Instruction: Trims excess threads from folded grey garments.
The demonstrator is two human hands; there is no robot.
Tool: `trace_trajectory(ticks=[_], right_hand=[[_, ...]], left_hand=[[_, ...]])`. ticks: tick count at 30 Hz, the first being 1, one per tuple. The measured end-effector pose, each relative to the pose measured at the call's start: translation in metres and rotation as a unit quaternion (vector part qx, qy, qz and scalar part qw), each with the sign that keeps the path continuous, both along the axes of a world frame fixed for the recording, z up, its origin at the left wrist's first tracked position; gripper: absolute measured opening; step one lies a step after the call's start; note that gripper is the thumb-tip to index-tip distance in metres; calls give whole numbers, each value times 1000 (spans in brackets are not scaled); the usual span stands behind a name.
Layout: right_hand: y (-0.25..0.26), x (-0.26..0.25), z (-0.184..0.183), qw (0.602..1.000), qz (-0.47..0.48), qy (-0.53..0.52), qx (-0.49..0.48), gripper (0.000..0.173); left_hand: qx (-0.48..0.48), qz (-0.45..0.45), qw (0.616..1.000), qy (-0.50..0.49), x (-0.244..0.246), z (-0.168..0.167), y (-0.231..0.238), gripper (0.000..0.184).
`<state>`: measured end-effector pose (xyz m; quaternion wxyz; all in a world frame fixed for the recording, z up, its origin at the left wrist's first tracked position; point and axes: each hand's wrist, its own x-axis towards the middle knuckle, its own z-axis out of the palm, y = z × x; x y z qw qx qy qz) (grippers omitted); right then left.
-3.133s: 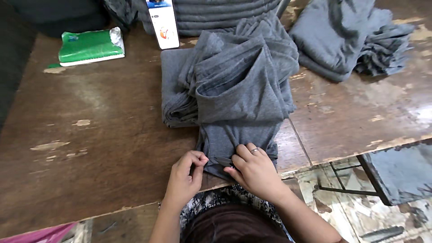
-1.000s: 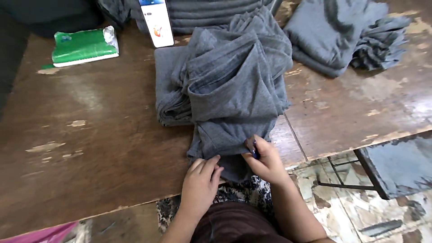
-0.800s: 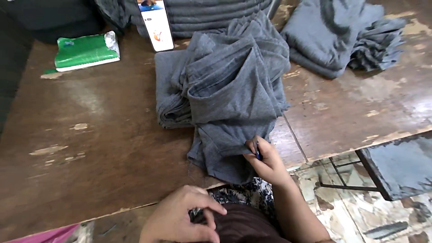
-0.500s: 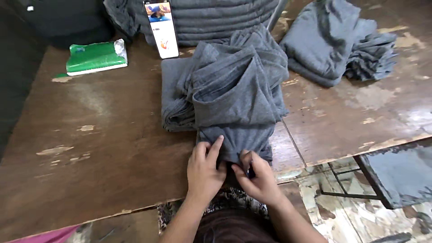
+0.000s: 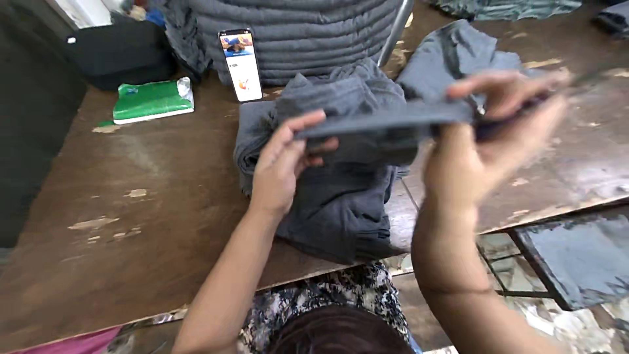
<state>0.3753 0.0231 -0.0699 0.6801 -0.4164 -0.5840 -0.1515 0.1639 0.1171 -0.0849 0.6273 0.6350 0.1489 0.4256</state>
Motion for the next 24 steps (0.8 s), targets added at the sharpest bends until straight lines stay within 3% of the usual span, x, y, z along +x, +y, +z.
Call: trace_trajectory(ticks=[2, 4, 6, 8, 10, 12, 15, 17, 19, 21, 24], right_hand=[[59, 0, -10, 998, -47, -24, -30, 19], [109, 1, -45, 979, -71, -52, -183, 36], [136, -1, -80, 936, -70, -93, -332, 31], [139, -3, -92, 940, -62, -123, -313, 22], [122, -7, -99, 964, -42, -120, -234, 16], [90, -18, -99, 970, 7, -109, -215, 17], [18, -42, -105, 941, 163, -95, -281, 28], [-23, -52, -124, 904, 250, -127, -324, 40], [-46, -58, -139, 886, 230, -210, -343, 38], [-54, -59, -146, 883, 192, -246, -351, 21], [-57, -56, -144, 887, 233, -141, -373, 13]], left_hand=[[-48, 23, 999, 11, 17, 0, 29, 47], [-143, 56, 988, 9, 32, -20, 50, 56], [-222, 82, 971, -18, 38, -42, 59, 67], [-223, 92, 970, -30, 34, -46, 54, 76], [-189, 85, 978, 9, 18, -46, 39, 76], [-103, 79, 987, 96, -12, -45, 21, 56], [81, 55, 964, 248, -65, -61, -3, 36], [160, 35, 936, 313, -88, -85, -19, 36], [214, -5, 917, 336, -97, -99, -35, 44], [229, 7, 915, 332, -94, -104, -45, 44], [223, 117, 915, 315, -83, -109, -54, 29]])
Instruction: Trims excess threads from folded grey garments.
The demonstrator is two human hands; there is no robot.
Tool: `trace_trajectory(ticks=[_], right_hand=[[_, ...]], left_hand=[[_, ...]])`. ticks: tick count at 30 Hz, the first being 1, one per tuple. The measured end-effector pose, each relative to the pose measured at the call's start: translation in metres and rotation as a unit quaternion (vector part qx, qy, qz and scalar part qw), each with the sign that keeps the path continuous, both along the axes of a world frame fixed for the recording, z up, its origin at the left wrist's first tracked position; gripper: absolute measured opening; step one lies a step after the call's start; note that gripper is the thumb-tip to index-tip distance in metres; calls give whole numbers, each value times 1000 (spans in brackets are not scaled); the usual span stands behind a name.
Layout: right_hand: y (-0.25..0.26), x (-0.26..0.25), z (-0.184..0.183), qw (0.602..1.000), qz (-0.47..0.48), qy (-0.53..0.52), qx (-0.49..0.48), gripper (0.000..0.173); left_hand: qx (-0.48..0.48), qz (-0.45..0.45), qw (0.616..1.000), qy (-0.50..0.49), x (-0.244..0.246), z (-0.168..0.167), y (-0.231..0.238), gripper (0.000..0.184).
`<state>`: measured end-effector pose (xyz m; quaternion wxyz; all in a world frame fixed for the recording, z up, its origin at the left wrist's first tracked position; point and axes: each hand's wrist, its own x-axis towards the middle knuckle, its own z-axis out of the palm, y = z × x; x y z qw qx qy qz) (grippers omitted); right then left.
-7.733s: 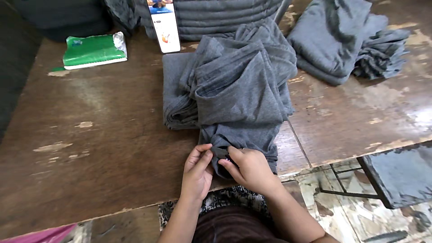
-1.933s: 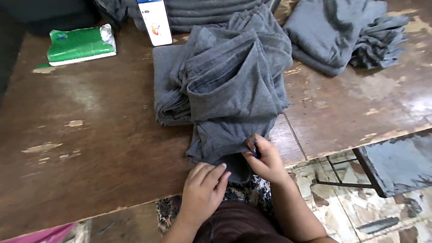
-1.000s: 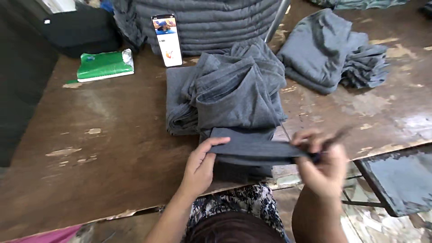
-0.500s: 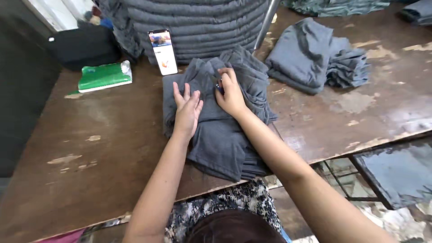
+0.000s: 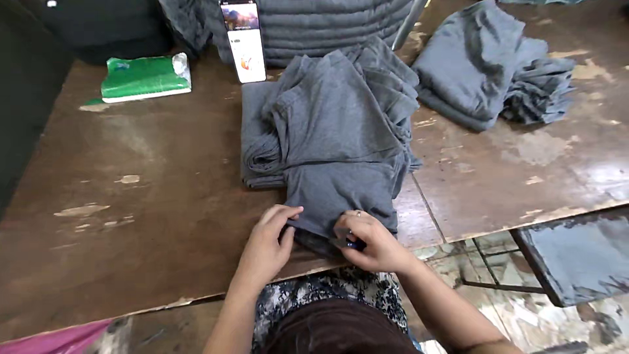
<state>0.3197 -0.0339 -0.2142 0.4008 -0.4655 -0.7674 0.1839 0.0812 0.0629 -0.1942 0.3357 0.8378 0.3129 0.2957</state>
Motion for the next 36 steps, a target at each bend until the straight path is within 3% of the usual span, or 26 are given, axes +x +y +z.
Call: trace_trajectory(ticks=[4, 8, 12, 16, 18, 20, 22, 24, 27, 29, 32, 36], right_hand=[[-6, 9, 8, 967, -6, 254, -19, 7], [-19, 25, 22, 933, -76, 346, 60, 13], [-8, 41, 30, 941, -161, 272, 118, 16], [9, 32, 14, 952, -272, 90, 108, 15], [14, 25, 1, 947, -306, 29, 92, 18], [15, 17, -4, 942, -325, -9, 85, 16], [15, 13, -1, 942, -328, -29, 67, 13], [14, 12, 0, 947, -315, -34, 54, 13], [13, 16, -6, 959, -271, -16, 78, 13], [6, 18, -11, 966, -233, 41, 100, 20], [-18, 9, 2, 973, -159, 141, 95, 27], [-45, -17, 35, 961, 48, 266, 52, 27]], left_hand=[[46, 42, 997, -55, 16, -5, -6, 25], [0, -5, 995, -103, 33, -1, -18, 23], [-78, -35, 984, -157, 49, -7, -21, 23], [-103, 29, 987, -124, 47, -13, -18, 23], [-101, 67, 986, -114, 44, -14, -18, 22], [-159, 69, 975, -139, 40, -11, -17, 23], [-318, 53, 918, -232, 39, -3, -14, 27], [-479, 52, 811, -332, 40, 6, -10, 37], [-560, 56, 706, -430, 44, 8, -12, 45], [-561, 70, 676, -472, 45, 7, -18, 40], [-543, 53, 668, -507, 40, 2, -21, 21], [-522, 29, 679, -515, 34, -10, -24, 31]])
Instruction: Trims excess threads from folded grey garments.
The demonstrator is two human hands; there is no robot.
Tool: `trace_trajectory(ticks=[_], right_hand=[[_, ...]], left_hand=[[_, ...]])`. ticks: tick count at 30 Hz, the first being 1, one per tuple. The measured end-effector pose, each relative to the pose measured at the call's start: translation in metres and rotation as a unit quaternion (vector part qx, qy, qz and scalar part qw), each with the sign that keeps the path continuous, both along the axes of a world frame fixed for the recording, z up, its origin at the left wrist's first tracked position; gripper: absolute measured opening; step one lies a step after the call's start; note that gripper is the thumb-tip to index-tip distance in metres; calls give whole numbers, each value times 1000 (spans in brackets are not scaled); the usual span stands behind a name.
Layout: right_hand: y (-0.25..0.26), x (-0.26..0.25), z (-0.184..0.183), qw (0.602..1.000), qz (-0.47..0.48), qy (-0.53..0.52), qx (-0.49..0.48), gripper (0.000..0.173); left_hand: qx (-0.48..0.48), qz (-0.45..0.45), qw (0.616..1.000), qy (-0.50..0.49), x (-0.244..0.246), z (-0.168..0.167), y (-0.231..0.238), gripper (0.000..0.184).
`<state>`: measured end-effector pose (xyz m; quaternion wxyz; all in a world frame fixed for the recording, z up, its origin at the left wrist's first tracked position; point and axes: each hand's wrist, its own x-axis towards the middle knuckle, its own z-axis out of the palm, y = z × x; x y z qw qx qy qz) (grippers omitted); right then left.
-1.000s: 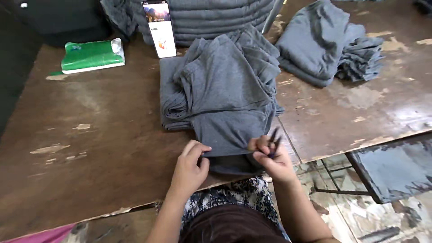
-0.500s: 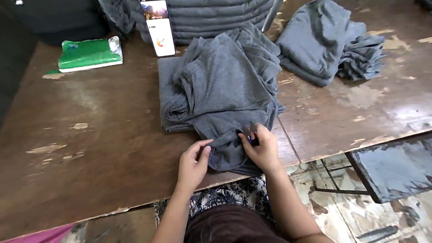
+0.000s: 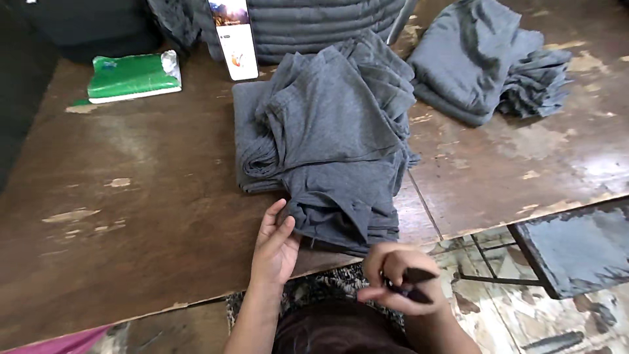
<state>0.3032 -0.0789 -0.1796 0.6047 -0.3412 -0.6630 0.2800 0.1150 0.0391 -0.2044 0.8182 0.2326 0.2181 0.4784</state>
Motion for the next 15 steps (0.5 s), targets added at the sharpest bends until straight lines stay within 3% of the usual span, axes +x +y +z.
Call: trace_trajectory(ticks=[2, 5, 8, 12, 15], right_hand=[[5, -8, 1, 999, 3, -49, 14, 26], [23, -19, -11, 975, -122, -186, 8, 23], [39, -31, -27, 961, -137, -241, -8, 6], [30, -42, -17, 986, 13, -164, 13, 6], [18, -48, -4, 985, 153, -77, 14, 11]], left_hand=[[-5, 3, 1000, -2, 0, -2, 1, 31], [5, 5, 1000, -6, -1, -1, 0, 33], [13, 17, 1000, 14, -1, -1, -3, 37], [105, 29, 994, 18, -4, -9, -6, 40], [103, 52, 993, 6, -1, -10, -7, 38]])
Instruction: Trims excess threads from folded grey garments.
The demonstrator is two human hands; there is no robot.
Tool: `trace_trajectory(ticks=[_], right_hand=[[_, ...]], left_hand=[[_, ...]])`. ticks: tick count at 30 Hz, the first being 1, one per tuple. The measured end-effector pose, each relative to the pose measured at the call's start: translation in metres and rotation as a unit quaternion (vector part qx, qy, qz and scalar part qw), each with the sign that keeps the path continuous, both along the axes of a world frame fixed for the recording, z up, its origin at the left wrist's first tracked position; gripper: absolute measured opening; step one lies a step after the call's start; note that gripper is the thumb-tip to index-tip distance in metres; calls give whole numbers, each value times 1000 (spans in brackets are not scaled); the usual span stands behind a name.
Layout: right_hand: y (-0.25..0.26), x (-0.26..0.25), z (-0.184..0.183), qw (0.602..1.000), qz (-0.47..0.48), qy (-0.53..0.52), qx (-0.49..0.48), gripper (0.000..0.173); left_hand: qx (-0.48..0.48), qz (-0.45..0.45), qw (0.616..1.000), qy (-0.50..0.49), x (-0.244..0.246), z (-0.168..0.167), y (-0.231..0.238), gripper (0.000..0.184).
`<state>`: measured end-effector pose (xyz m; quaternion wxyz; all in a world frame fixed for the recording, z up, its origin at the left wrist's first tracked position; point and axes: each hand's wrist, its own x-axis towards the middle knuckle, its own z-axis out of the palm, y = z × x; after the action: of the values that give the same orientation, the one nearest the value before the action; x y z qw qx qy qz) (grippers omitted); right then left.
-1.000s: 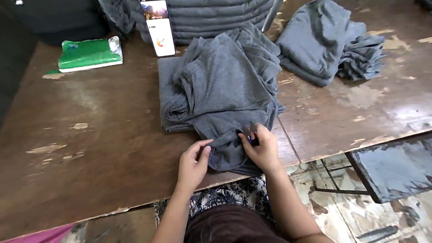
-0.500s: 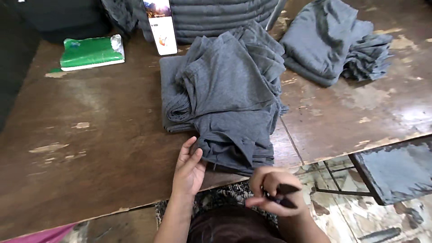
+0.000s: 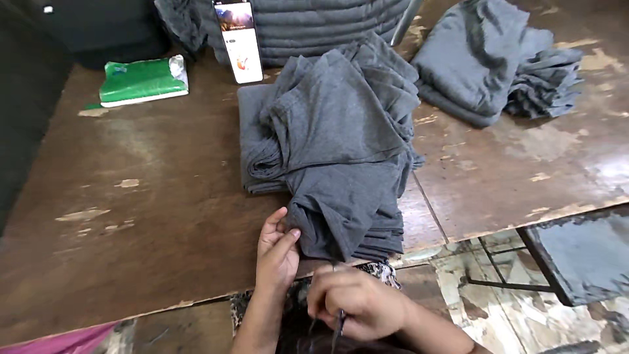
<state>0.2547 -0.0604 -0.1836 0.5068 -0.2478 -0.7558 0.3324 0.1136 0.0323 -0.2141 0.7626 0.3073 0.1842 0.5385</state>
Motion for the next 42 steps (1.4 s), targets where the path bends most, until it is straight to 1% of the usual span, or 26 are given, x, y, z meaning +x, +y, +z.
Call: trace_trajectory(ticks=[1, 2, 3, 5, 6, 8, 9, 11, 14, 17, 19, 21, 24, 27, 34, 36, 38, 40, 42], right_hand=[[-1, -1, 2, 1000, 22, 12, -3, 14], [-1, 0, 3, 1000, 24, 19, -3, 16], [0, 2, 4, 1000, -2, 13, 1, 19], [8, 10, 2, 993, -113, -36, -1, 23], [14, 14, -2, 983, -171, -61, -12, 26], [24, 19, -12, 960, -258, -98, -49, 37], [28, 19, -18, 949, -285, -115, -71, 38], [31, 16, -25, 929, -325, -155, -88, 36], [29, 8, -27, 905, -363, -214, -58, 33], [26, 5, -27, 891, -382, -239, -47, 32], [24, 4, -25, 885, -389, -250, -55, 32], [23, 3, -22, 878, -398, -260, -62, 32], [23, -1, -18, 867, -414, -267, -70, 35], [24, -5, -15, 869, -412, -263, -76, 37], [26, -6, -12, 871, -406, -256, -103, 43], [28, -5, -11, 866, -409, -262, -115, 43], [27, -3, -11, 870, -402, -257, -126, 44], [26, 0, -13, 880, -391, -239, -127, 44], [24, 3, -15, 890, -378, -219, -128, 44]], left_hand=[[5, 2, 1000, -5, 0, 0, 0, 38], [14, 6, 1000, -1, 1, 0, 0, 39], [25, 13, 999, 14, 1, 1, -1, 41], [25, 40, 997, 57, 3, 3, -3, 38], [11, 58, 995, 75, 4, 4, -4, 32], [-18, 87, 991, 103, 7, 5, -4, 17], [-24, 97, 990, 102, 8, 5, -4, 12], [-24, 106, 990, 86, 9, 4, -4, 14], [-32, 103, 991, 76, 7, 5, -6, 11], [-47, 89, 993, 60, 4, 9, -8, 11], [-36, 80, 994, 59, 1, 10, -10, 11], [-3, 73, 995, 71, -1, 9, -11, 8], [68, 85, 987, 120, -3, 8, -12, 2], [102, 95, 981, 137, -1, 5, -14, 4], [123, 85, 979, 139, 1, 4, -15, 6], [117, 94, 978, 144, 1, 3, -15, 5], [98, 103, 977, 157, 2, 5, -14, 2], [78, 99, 977, 170, 1, 9, -9, 8], [75, 61, 978, 187, -1, 13, -1, 30]])
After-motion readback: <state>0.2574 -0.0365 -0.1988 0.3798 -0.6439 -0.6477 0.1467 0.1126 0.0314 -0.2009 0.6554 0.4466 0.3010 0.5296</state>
